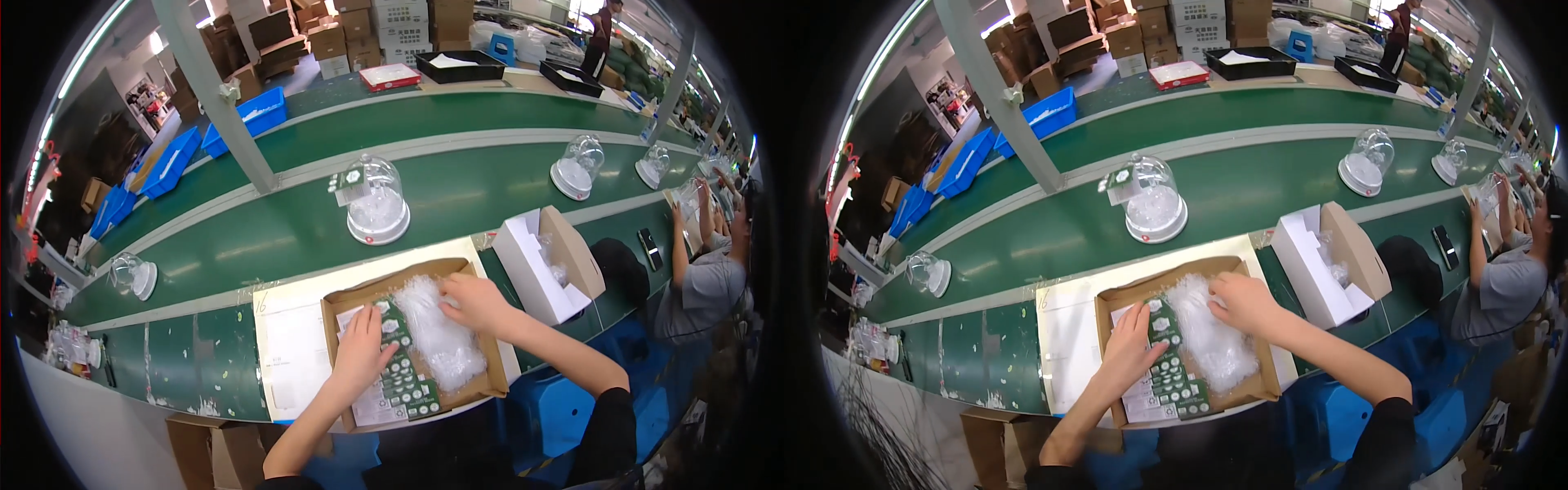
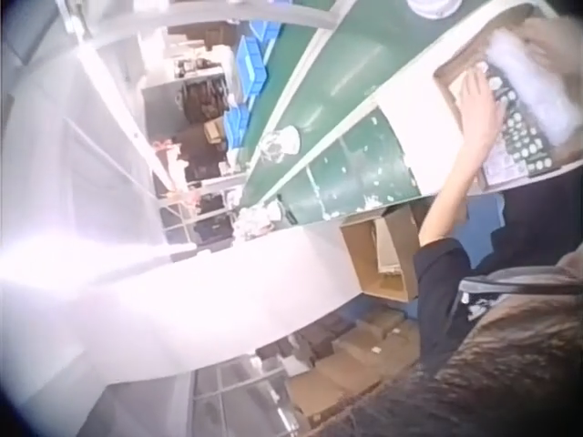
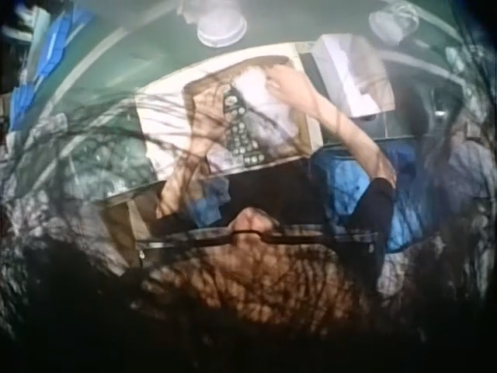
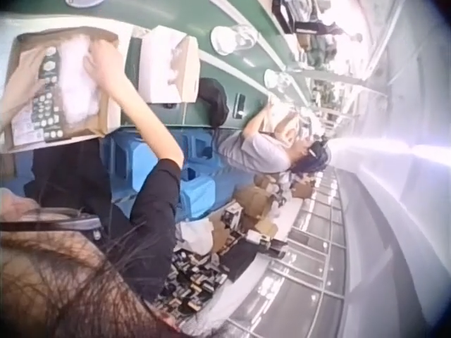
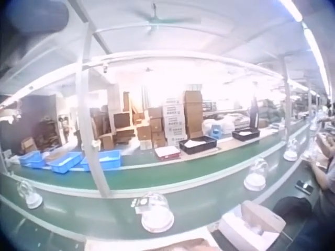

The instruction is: Separating LED PCBs from a panel and placing them into transparent dome-shaped housings on an assembly line.

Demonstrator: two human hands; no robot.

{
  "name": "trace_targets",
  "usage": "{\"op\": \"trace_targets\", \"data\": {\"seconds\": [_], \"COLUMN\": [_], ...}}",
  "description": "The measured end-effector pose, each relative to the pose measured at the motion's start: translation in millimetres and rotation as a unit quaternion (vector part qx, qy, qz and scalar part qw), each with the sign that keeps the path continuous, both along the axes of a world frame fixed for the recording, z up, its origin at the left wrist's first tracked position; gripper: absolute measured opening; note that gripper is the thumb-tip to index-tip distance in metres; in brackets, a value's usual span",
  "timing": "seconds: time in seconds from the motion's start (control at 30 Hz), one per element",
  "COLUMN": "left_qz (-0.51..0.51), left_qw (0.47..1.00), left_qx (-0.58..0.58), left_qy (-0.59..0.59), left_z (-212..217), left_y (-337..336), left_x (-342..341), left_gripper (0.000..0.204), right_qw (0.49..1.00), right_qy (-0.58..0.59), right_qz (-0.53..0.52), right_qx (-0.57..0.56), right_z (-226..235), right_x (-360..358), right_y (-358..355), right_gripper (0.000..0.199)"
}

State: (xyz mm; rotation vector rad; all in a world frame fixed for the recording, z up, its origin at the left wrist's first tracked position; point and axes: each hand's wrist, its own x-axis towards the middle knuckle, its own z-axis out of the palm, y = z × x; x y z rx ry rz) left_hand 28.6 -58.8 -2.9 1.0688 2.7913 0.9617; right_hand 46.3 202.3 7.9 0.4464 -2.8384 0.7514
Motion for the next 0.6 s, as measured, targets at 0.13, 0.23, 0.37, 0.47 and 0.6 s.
{"op": "trace_targets", "data": {"seconds": [0.13,0.23,0.37,0.47,0.6], "left_qz": [0.043,0.019,-0.017,-0.011,0.026], "left_qw": [0.992,0.989,0.982,0.976,0.990], "left_qx": [-0.115,-0.136,-0.161,-0.151,-0.115], "left_qy": [0.033,0.056,0.101,0.154,0.074], "left_z": [-32.9,-43.4,-41.3,-39.4,-18.0], "left_y": [-10.0,-12.1,-10.9,-11.0,-9.1], "left_x": [12.0,14.5,19.0,18.3,9.1], "left_gripper": [0.054,0.046,0.039,0.035,0.021], "right_qw": [0.994,0.990,0.988,0.983,0.987], "right_qy": [-0.057,-0.061,0.021,0.112,0.085], "right_qz": [-0.067,-0.099,-0.145,-0.142,-0.139], "right_qx": [0.072,0.078,-0.040,0.020,-0.003], "right_z": [-8.8,-20.7,-31.4,-36.7,-44.5], "right_x": [22.4,28.9,34.8,36.3,32.5], "right_y": [-11.1,-12.6,-19.8,-25.7,-25.4], "right_gripper": [0.018,0.018,0.015,0.013,0.013]}}
